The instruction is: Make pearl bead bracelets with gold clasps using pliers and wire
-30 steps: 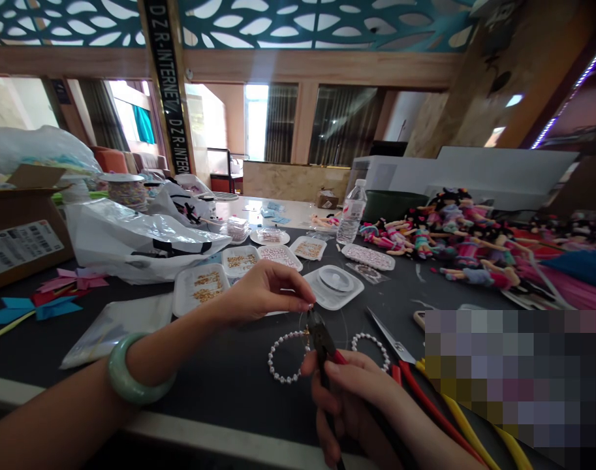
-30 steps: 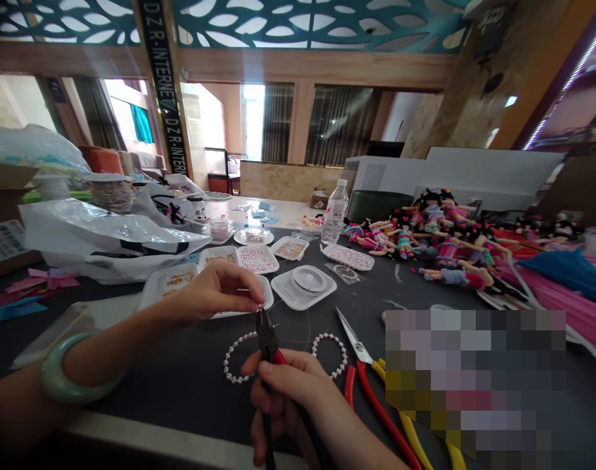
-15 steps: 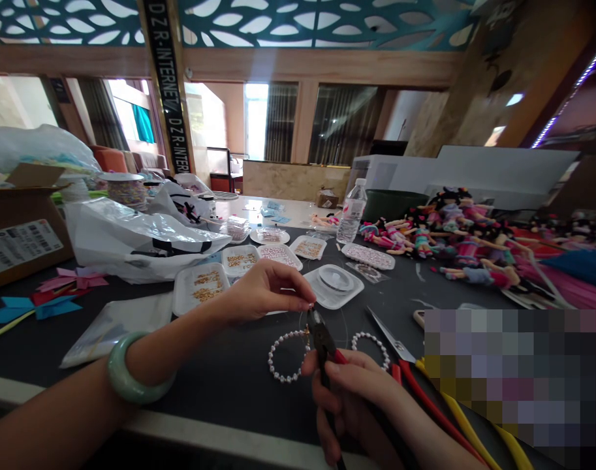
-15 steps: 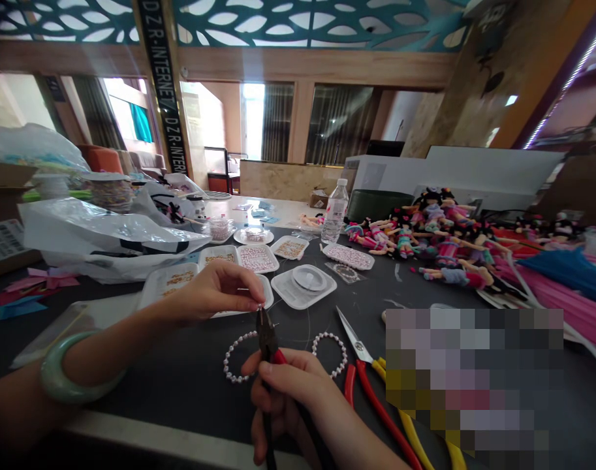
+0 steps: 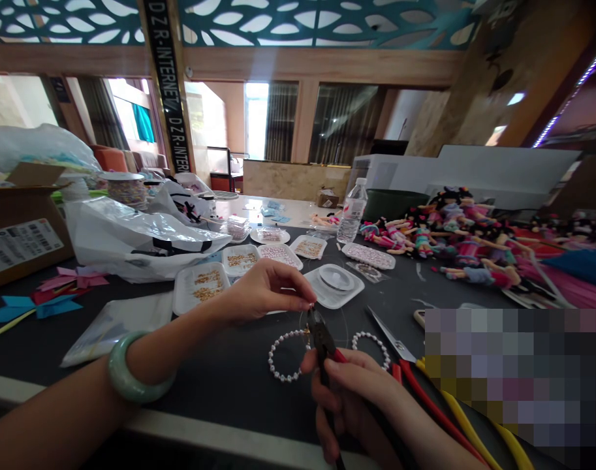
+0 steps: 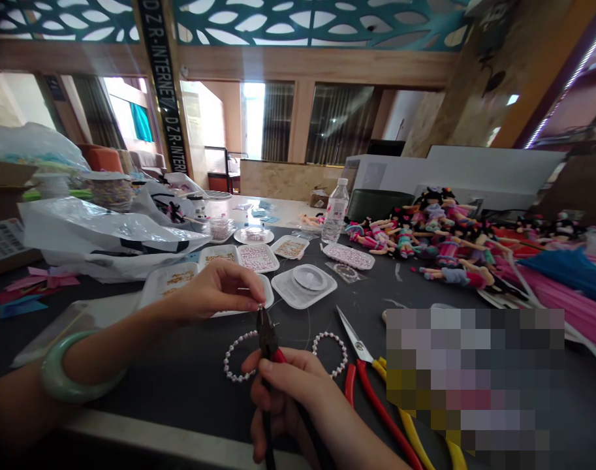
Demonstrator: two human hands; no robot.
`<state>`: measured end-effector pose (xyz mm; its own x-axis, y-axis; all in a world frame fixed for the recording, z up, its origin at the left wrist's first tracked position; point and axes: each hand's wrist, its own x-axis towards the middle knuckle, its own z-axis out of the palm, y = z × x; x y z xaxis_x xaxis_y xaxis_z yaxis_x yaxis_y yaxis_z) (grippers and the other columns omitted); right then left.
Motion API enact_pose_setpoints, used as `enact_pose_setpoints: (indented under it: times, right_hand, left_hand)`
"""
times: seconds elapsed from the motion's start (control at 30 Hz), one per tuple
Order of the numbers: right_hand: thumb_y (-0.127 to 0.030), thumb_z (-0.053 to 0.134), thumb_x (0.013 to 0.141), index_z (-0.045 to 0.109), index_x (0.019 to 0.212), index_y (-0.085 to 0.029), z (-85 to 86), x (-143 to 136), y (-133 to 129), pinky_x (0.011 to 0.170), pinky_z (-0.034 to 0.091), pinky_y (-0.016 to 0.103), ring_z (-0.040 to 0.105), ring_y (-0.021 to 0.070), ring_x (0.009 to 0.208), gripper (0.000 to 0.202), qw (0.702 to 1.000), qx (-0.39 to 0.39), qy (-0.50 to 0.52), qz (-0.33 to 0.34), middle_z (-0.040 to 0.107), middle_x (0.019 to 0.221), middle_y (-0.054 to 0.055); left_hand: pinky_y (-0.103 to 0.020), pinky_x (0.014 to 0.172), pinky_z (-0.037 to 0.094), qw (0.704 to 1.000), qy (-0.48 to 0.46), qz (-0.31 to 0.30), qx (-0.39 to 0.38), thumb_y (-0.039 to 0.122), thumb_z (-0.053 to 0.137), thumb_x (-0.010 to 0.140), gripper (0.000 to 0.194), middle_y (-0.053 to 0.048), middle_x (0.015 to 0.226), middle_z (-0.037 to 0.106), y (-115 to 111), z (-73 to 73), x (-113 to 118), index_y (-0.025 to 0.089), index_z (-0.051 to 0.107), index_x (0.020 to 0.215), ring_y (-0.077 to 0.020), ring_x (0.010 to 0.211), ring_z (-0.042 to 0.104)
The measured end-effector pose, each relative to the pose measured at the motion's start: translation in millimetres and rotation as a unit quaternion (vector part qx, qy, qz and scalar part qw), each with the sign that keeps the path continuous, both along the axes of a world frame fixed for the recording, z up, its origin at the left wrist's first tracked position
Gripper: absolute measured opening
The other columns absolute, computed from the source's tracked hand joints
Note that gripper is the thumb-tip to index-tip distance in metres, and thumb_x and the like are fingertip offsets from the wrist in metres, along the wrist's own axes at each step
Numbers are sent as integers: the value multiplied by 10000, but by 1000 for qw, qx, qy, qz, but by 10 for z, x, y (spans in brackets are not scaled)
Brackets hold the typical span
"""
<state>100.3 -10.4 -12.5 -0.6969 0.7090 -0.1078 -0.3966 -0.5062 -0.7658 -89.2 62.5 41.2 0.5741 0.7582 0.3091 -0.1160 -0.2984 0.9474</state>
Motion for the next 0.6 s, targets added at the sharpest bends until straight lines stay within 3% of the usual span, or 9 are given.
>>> enact_pose_setpoints:
  times: [0.6]
  right_hand:
    - [-369, 622, 810, 639, 889, -145, -8, -3, 1, 390, 451, 202, 615, 126, 391, 239, 1000, 5, -12, -1, 528, 555, -55]
  left_hand:
    - [-226, 743, 498, 1000, 11, 2, 3, 99, 739, 696, 69, -39, 775, 687, -7, 7, -1, 114, 716, 759, -117, 765, 627]
